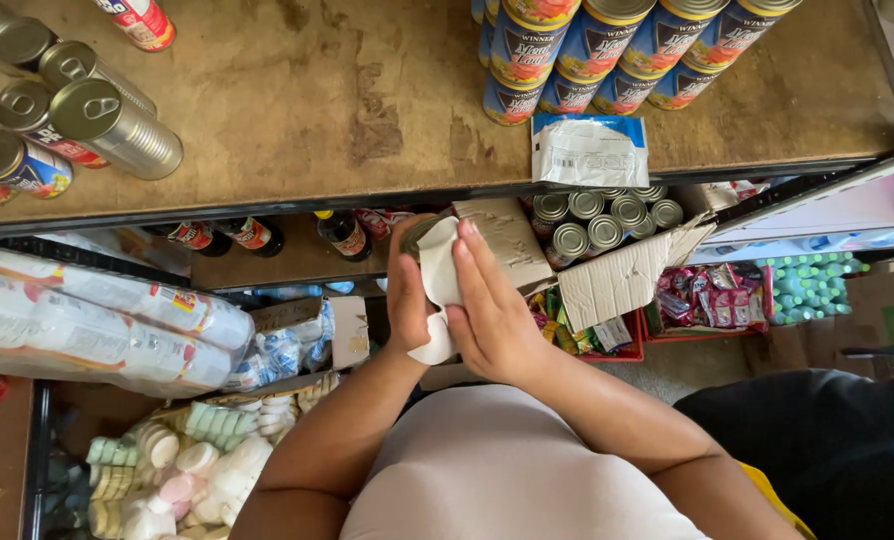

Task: Cleaning canned goods with a cloth and arranging them on shelves in a grocery store.

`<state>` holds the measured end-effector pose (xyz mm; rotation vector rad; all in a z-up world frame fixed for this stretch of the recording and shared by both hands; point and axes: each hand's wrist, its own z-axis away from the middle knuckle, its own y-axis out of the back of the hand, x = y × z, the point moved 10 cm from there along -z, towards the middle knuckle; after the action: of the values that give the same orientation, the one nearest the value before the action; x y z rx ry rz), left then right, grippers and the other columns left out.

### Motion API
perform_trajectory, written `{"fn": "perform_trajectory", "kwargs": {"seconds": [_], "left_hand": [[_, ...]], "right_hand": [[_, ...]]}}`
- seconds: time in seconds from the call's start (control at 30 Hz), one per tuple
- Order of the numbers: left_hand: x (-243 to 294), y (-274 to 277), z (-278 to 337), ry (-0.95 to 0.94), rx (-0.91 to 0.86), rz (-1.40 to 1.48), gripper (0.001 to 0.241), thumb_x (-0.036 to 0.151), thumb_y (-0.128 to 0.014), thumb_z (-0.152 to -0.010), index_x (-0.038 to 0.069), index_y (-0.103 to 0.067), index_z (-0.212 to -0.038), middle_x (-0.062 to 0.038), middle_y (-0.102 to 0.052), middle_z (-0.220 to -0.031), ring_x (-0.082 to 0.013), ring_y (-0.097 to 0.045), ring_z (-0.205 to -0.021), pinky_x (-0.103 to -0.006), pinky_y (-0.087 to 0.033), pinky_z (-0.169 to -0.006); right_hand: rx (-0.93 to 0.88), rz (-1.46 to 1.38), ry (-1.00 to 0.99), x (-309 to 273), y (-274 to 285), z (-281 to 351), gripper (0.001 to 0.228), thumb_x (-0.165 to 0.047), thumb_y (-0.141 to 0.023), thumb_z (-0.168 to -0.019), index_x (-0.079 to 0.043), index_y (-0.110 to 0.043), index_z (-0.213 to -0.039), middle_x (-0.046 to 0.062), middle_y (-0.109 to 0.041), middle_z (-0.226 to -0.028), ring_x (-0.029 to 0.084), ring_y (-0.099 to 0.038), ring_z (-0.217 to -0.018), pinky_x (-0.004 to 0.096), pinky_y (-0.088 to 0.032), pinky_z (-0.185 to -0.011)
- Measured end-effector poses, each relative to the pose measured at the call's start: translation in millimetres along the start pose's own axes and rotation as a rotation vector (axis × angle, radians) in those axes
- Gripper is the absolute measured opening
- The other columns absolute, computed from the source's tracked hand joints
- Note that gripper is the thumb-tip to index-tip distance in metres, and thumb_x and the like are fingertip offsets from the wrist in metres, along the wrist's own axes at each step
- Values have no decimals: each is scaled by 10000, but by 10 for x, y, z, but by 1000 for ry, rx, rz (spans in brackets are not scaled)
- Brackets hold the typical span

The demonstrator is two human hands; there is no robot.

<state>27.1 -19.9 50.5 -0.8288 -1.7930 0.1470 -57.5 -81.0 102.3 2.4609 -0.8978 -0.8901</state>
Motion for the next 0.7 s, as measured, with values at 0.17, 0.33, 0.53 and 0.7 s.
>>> {"fn": "perform_trajectory", "kwargs": {"seconds": [0.17,0.33,0.53,0.7], "left_hand": [[-305,66,162,217,-54,310,825,673,-135,-1036,40,-370,-1510,-59,-596,-1305,-125,-597,-1018,-273,-451,-977],[-120,-81,85,265,-278,-97,763,522,-181,-1074,-96,-496,-1391,-273,-633,-1252,-393,-620,-1159,-519,-444,-1103],[-113,-125,130,500,-204,313,702,588,-300,-1059,98,-629,-679,-62,-565,-427,-79,-555,-353,-128,-385,-353],[-399,172,325,482,-292,180,752,636,-234,-1041,-4,-549,-1281,-48,-575,-1010,-106,-557,-855,-232,-439,-754]], "right_hand": [[-28,-164,-81,36,108,-164,613,-169,-466,-1060,122,-277,-1565,344,-277,-1621,537,-235,-1516,608,-299,-1208],[23,-362,-150,217,135,-179,406,-235,-682,-905,47,-691,-1196,185,-697,-1222,461,-634,-1262,577,-491,-1101],[99,-203,-52,217,158,-170,518,-477,-684,-934,-3,-751,-1130,203,-656,-1172,482,-636,-1198,574,-498,-1037],[73,224,-69,139,218,-167,532,-629,-645,-927,-120,-781,-1006,73,-647,-1024,373,-676,-1070,475,-498,-949]]}}
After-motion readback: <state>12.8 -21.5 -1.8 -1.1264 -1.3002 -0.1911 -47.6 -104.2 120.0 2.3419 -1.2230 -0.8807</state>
